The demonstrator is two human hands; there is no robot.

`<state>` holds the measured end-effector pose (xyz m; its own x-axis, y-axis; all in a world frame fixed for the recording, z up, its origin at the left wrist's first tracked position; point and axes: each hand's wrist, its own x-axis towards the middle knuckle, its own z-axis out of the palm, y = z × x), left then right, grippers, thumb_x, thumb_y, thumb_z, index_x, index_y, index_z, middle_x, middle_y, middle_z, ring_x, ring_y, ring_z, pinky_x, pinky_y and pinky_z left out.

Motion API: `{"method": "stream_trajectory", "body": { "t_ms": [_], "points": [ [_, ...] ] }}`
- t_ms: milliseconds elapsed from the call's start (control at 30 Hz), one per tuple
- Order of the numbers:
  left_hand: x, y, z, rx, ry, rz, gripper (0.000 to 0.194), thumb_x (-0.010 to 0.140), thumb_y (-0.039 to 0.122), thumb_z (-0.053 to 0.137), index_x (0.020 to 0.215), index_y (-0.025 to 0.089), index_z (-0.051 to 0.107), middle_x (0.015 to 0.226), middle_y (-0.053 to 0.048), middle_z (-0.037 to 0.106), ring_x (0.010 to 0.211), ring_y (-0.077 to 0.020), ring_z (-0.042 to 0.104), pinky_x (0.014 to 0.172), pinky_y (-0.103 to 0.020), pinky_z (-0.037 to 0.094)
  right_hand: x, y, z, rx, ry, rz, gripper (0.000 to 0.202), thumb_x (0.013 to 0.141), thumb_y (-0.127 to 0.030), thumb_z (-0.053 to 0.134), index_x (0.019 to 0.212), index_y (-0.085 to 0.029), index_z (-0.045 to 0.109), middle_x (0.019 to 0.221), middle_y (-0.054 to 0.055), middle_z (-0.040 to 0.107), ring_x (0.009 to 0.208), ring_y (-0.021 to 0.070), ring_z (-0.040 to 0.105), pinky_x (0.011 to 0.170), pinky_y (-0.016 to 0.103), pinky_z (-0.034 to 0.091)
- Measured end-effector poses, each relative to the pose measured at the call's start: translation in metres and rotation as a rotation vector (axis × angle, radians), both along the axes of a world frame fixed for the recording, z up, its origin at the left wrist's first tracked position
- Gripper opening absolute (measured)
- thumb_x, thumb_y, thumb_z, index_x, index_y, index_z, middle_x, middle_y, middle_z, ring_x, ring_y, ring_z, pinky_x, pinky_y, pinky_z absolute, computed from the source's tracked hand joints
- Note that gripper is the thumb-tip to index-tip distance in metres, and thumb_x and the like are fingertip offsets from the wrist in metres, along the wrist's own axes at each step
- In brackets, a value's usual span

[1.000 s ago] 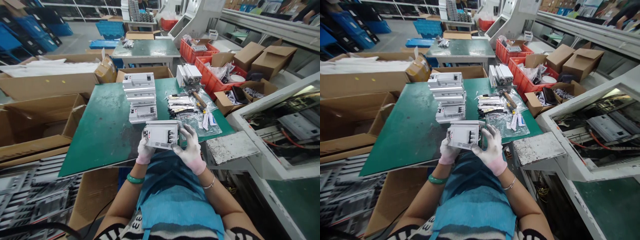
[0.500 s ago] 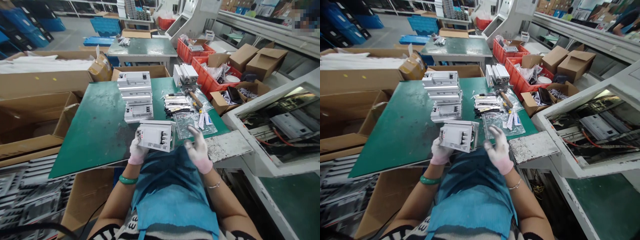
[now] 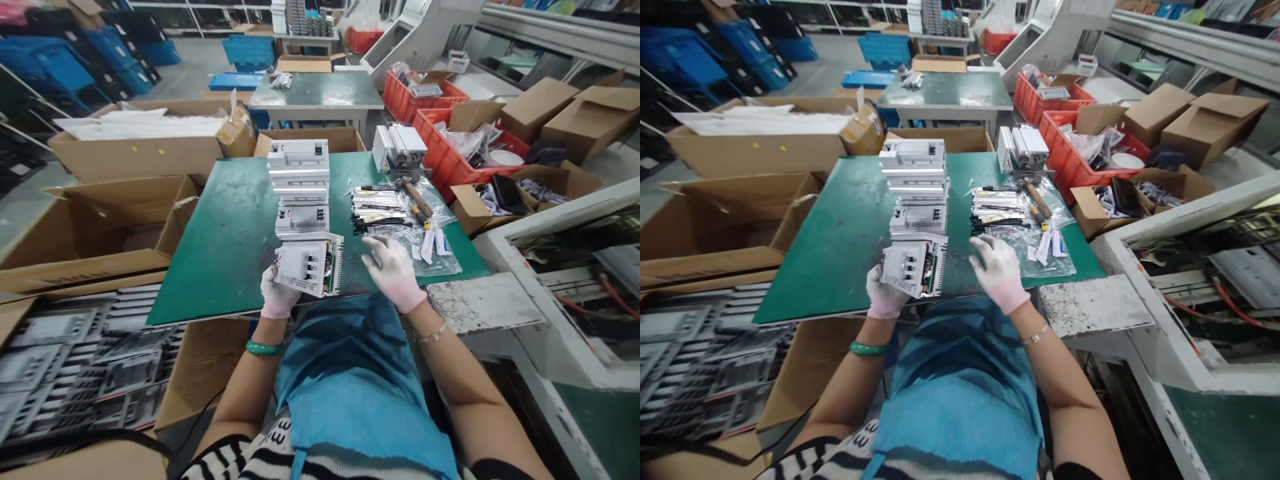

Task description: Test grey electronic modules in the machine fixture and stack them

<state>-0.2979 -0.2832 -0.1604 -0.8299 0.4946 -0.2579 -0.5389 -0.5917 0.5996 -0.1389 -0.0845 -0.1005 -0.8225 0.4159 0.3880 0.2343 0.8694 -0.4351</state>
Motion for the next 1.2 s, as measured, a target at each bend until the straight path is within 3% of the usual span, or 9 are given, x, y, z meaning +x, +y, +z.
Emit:
{"method": "stream_trajectory", "body": {
  "t_ms": [167,333,467,600,867,1033,1200],
  "points": [
    [-0.004,-0.003,-0.003,0.007,-0.034,0.005,0.031,0.072,0.038,0.061,0.095,0.021,0.073,0.092,-0.004,0.077,0.090,-0.0268,0.071,0.083,-0.040,0.057,-0.043,0.033,-0.019,0.150,-0.367,-0.095,0.033,0.092,-0.027,0.054,0.120,-0.026,0.071,0.136,0.011,0.058,0.125,0.0317,0.047,0.102,0.046,0.037],
    [-0.004,-0.003,-0.006,0.036,-0.020,-0.018,0.035,0.071,0.038,0.062,0.099,0.021,0.073,0.095,-0.003,0.077,0.089,-0.0249,0.072,0.079,-0.037,0.059,-0.061,0.051,-0.033,0.210,-0.448,-0.066,0.033,0.093,-0.028,0.053,0.118,-0.025,0.073,0.148,0.011,0.049,0.136,0.0340,0.036,0.106,0.049,0.031],
    [-0.003,-0.003,-0.009,0.031,-0.012,-0.021,0.035,0.071,0.040,0.063,0.100,0.023,0.074,0.096,-0.004,0.077,0.100,-0.0287,0.070,0.089,-0.042,0.057,-0.062,0.061,-0.033,0.187,-0.450,0.018,0.031,0.089,-0.021,0.055,0.110,-0.026,0.076,0.142,0.010,0.054,0.135,0.0339,0.038,0.108,0.051,0.029],
    [-0.004,-0.004,-0.011,0.020,0.004,-0.041,0.039,0.071,0.043,0.063,0.104,0.023,0.073,0.097,-0.005,0.077,0.110,-0.0327,0.066,0.097,-0.048,0.053,-0.062,0.070,-0.029,0.165,-0.358,0.032,0.026,0.082,-0.023,0.065,0.105,-0.026,0.077,0.136,0.008,0.058,0.133,0.0336,0.038,0.110,0.052,0.029],
    [-0.001,-0.002,-0.006,0.038,-0.009,-0.059,0.036,0.071,0.039,0.061,0.100,0.022,0.074,0.102,-0.005,0.077,0.103,-0.0303,0.069,0.091,-0.044,0.056,-0.069,0.073,-0.025,0.194,-0.351,0.082,0.013,0.080,-0.023,0.068,0.086,-0.024,0.079,0.130,0.009,0.061,0.129,0.0330,0.042,0.110,0.053,0.028],
    [-0.001,0.000,-0.006,0.044,-0.032,-0.036,0.035,0.069,0.038,0.061,0.098,0.022,0.074,0.097,-0.004,0.077,0.094,-0.0279,0.071,0.084,-0.040,0.057,-0.063,0.089,-0.015,0.178,-0.204,0.005,0.019,0.085,-0.024,0.062,0.095,-0.020,0.078,0.124,0.013,0.063,0.122,0.0319,0.047,0.102,0.047,0.039],
    [-0.001,0.000,-0.008,0.030,-0.037,-0.030,0.034,0.072,0.037,0.060,0.099,0.022,0.073,0.093,-0.003,0.077,0.099,-0.0283,0.070,0.091,-0.043,0.055,-0.056,0.086,-0.018,0.219,-0.296,0.099,0.009,0.081,-0.026,0.070,0.084,-0.023,0.078,0.124,0.011,0.063,0.123,0.0318,0.047,0.103,0.049,0.037]
  ]
}}
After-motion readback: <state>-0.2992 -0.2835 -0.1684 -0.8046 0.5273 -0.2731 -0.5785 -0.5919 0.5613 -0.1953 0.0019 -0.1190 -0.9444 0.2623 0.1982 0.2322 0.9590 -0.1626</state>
